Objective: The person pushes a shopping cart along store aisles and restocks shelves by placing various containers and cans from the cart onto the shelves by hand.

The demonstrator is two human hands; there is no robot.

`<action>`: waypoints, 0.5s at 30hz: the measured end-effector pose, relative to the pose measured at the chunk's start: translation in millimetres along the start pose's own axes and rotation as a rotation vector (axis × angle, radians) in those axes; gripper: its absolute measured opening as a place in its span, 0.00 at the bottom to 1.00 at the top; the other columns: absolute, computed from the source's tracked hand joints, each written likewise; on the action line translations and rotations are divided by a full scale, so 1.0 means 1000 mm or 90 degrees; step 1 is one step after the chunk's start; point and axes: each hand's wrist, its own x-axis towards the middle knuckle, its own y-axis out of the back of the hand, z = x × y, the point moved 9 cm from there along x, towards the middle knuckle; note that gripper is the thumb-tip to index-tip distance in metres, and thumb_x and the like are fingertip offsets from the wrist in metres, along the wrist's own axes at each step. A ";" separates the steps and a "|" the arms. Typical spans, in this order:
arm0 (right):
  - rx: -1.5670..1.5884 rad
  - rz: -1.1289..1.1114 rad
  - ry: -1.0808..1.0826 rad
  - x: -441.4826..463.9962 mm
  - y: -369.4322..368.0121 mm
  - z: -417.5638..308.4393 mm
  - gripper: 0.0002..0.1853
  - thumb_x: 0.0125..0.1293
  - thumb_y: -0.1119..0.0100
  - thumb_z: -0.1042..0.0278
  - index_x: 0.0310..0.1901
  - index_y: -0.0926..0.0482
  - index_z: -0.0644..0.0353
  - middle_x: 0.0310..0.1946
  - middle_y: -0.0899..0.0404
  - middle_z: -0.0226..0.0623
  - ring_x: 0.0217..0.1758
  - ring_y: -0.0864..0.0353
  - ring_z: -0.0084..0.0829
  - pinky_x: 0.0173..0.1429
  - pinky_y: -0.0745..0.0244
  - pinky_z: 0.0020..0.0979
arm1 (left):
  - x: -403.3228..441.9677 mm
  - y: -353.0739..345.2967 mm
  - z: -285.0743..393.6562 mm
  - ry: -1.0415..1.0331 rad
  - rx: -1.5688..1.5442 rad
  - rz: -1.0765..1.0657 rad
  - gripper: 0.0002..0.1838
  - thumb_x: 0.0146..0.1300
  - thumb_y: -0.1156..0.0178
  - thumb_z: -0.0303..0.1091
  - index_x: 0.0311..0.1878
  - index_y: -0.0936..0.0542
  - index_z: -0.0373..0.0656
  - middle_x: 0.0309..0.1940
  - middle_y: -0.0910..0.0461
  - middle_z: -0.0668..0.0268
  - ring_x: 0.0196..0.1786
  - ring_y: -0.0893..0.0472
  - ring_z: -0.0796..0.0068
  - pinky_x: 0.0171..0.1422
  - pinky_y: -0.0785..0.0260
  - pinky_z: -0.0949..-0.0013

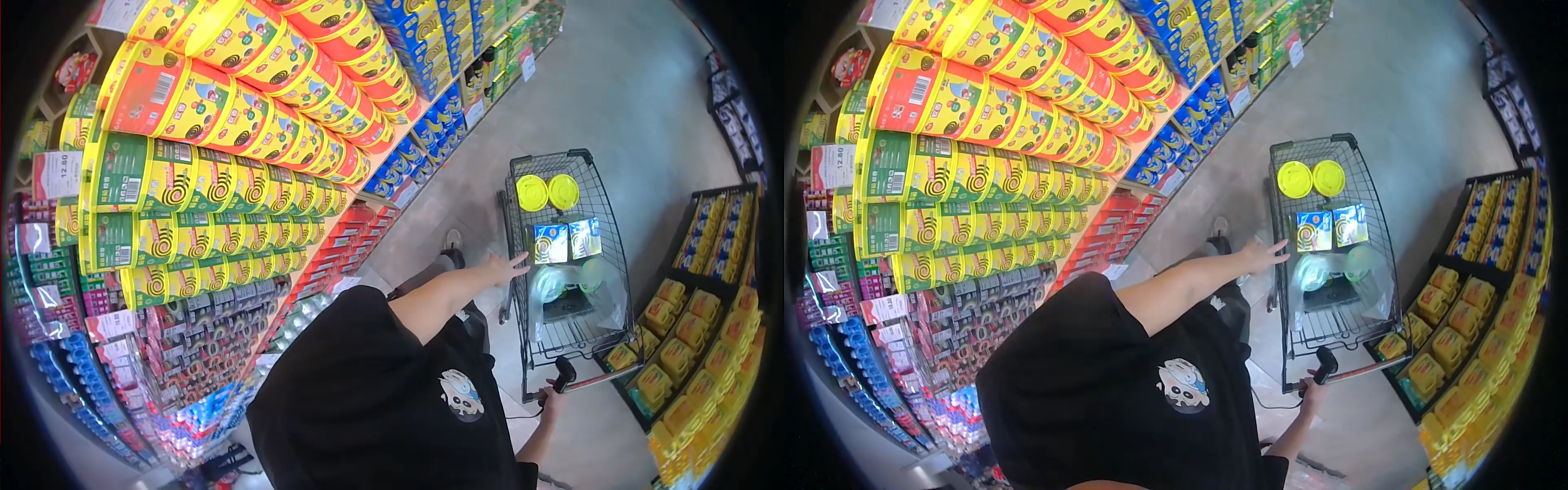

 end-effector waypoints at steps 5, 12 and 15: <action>0.065 -0.052 0.014 0.010 -0.012 0.009 0.19 0.57 0.44 0.78 0.51 0.20 0.65 0.19 0.30 0.27 0.17 0.32 0.21 0.22 0.39 0.25 | 0.004 0.007 -0.025 -0.062 0.040 0.103 0.45 0.66 0.43 0.32 0.85 0.47 0.70 0.89 0.65 0.62 0.65 0.18 0.50 0.65 0.31 0.25; -0.031 -0.022 -0.007 0.003 -0.019 -0.027 0.21 0.56 0.39 0.71 0.53 0.17 0.62 0.24 0.20 0.30 0.23 0.25 0.20 0.27 0.35 0.26 | -0.003 0.045 -0.045 -0.071 0.035 0.025 0.50 0.63 0.45 0.28 0.86 0.51 0.76 0.89 0.68 0.67 0.65 0.17 0.48 0.56 0.18 0.49; -0.080 0.008 -0.006 0.002 -0.024 -0.058 0.18 0.57 0.40 0.73 0.50 0.15 0.65 0.28 0.16 0.37 0.28 0.17 0.27 0.35 0.24 0.29 | -0.003 0.067 -0.046 -0.060 0.061 -0.024 0.52 0.62 0.45 0.27 0.86 0.52 0.79 0.89 0.70 0.69 0.62 0.15 0.50 0.60 0.20 0.48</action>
